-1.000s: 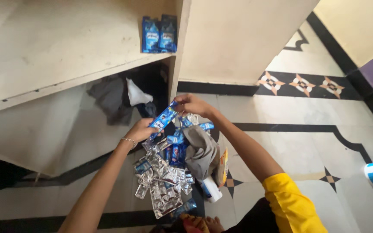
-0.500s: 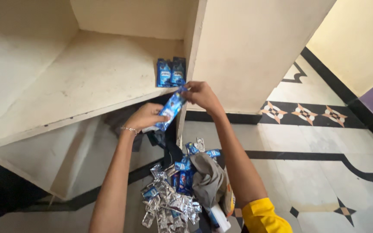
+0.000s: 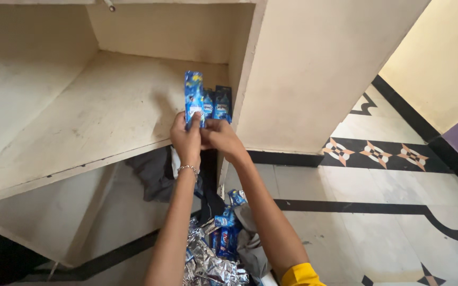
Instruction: The person sorts through fabric softener sachets and medicine blister packs on the floor and places them onto a white shelf.
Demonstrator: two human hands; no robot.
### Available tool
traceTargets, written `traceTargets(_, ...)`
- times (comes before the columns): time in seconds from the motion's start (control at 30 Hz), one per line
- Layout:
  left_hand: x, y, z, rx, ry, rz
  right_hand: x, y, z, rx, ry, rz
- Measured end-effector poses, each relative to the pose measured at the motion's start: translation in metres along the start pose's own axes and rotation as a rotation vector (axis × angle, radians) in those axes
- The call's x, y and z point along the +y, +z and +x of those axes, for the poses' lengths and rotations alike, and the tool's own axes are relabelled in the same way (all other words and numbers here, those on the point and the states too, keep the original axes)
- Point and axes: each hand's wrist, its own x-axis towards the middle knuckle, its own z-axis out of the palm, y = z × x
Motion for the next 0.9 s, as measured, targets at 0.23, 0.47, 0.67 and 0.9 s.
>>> traceTargets(0.23, 0.000, -0.005, 0.000, -0.140, 0.406, 0.732, 0.030, -0.032, 0.029, 0.352, -0.120, 0.304)
traceTargets(0.47, -0.009, -0.013, -0.013, -0.410, 0.613, 1.083, 0.044, -0.043, 0.032, 0.468, -0.085, 0.320)
traceTargets(0.67, -0.015, -0.008, -0.018, -0.421, 0.662, 1.170, 0.037, -0.031, 0.022, 0.494, -0.161, 0.142)
traceTargets(0.9, -0.021, -0.011, -0.017, -0.413, 0.639, 1.184, 0.039, -0.040, 0.021, 0.454, -0.060, -0.152)
